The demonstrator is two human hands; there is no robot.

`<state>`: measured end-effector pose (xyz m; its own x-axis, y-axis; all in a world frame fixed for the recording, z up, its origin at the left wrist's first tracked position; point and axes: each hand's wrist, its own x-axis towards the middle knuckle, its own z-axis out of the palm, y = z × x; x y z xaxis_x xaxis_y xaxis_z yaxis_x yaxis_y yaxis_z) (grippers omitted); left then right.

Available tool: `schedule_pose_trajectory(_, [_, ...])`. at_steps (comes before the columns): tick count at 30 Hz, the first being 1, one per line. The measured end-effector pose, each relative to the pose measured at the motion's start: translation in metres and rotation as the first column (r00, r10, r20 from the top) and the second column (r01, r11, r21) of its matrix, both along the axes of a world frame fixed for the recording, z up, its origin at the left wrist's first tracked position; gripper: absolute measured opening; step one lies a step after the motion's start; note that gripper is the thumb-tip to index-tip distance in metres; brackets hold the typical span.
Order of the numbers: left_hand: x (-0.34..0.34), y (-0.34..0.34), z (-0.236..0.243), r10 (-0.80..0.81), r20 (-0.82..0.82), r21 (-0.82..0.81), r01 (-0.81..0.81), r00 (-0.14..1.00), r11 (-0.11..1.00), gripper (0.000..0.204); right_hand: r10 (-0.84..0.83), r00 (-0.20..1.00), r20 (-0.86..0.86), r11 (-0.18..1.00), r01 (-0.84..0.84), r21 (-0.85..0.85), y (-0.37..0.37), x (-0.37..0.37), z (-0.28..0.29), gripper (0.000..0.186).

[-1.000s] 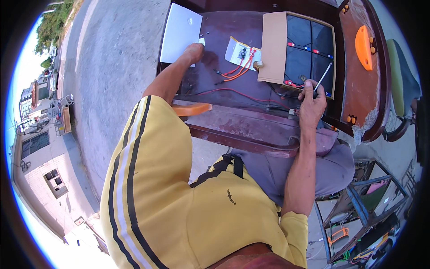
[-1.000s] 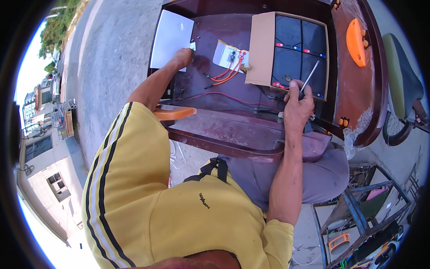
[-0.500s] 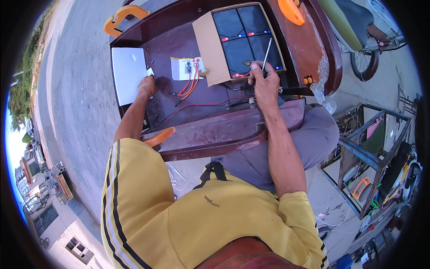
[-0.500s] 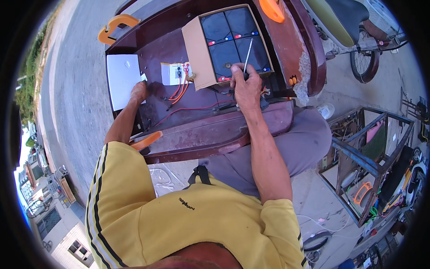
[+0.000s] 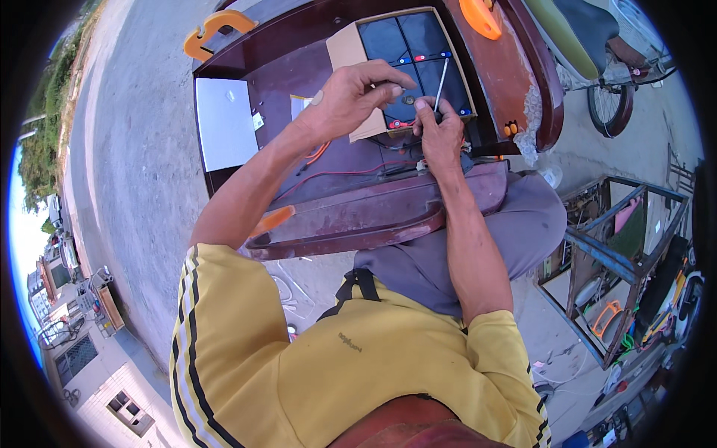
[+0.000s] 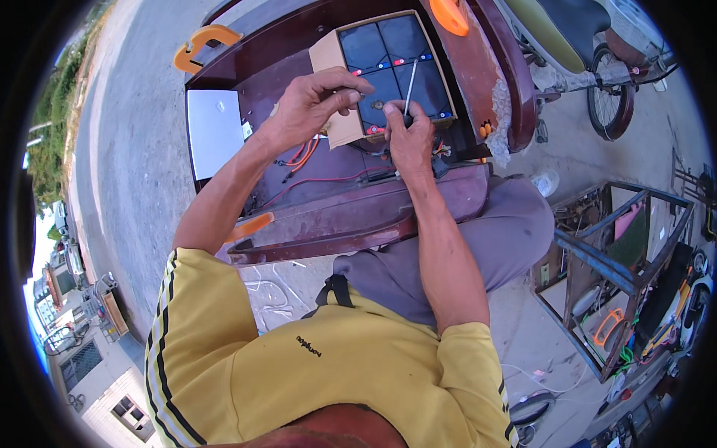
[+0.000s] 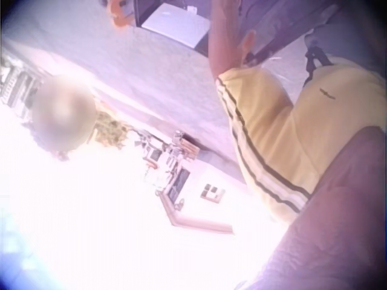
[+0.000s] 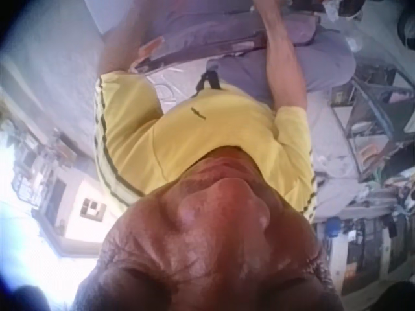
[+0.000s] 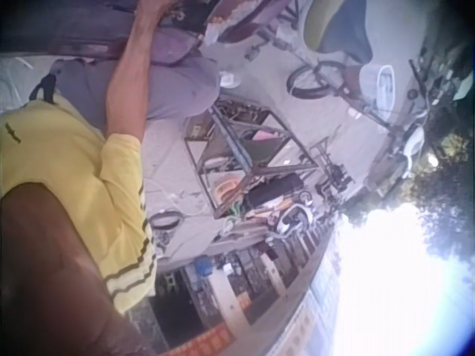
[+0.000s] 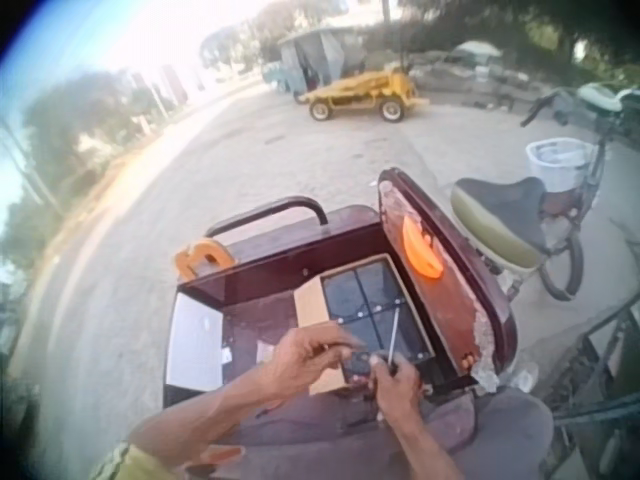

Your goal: The person sits on the ground and works on the electrical wiring inside the battery compartment of a motorized rickshaw. They use a screwdriver to tighten connections on the battery terminals and handle red and black wires.

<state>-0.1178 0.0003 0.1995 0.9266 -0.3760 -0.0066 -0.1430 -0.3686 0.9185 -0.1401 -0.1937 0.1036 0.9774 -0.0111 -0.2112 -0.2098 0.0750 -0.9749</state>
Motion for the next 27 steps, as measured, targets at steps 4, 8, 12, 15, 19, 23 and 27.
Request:
schedule_pose_trajectory(4, [-0.017, -0.034, -0.015, 0.042, 0.130, 0.102, -0.055, 0.991, 0.993, 0.018, 0.018, 0.999, 0.039, 0.999, -0.020, 0.038, -0.002, -0.003, -0.008, 0.025])
schedule_pose_trajectory(8, [-0.023, -0.036, -0.042, 0.119, 0.214, 0.231, -0.169, 0.969, 0.958, 0.015, 0.024, 1.000, -0.004, 0.999, -0.024, 0.024, -0.008, -0.003, -0.003, 0.026])
schedule_pose_trajectory(12, [-0.021, -0.036, -0.058, 0.216, 0.123, 0.182, -0.236, 0.969, 0.955, 0.018, 0.005, 1.000, 0.003, 1.000, -0.005, -0.022, -0.010, -0.003, -0.012, 0.028])
schedule_pose_trajectory(15, [-0.017, -0.039, -0.057, 0.281, 0.005, 0.168, -0.278, 0.960, 0.946, 0.020, -0.010, 0.999, 0.048, 0.999, 0.012, -0.043, -0.010, -0.002, -0.019, 0.029])
schedule_pose_trajectory(19, [-0.010, -0.040, -0.063, 0.309, -0.100, 0.143, -0.293, 0.946, 0.945, 0.021, -0.022, 0.997, 0.076, 0.992, 0.031, -0.121, -0.011, 0.002, -0.026, 0.031])
schedule_pose_trajectory(23, [-0.006, -0.026, -0.074, 0.317, -0.105, 0.117, -0.305, 0.943, 0.945, 0.022, -0.016, 0.995, 0.094, 0.992, 0.028, -0.124, -0.008, 0.001, -0.030, 0.029])
schedule_pose_trajectory(27, [-0.009, -0.033, -0.073, 0.317, -0.169, 0.070, -0.310, 0.933, 0.948, 0.021, -0.028, 0.997, 0.065, 0.987, 0.037, -0.153, -0.009, 0.001, -0.024, 0.027])
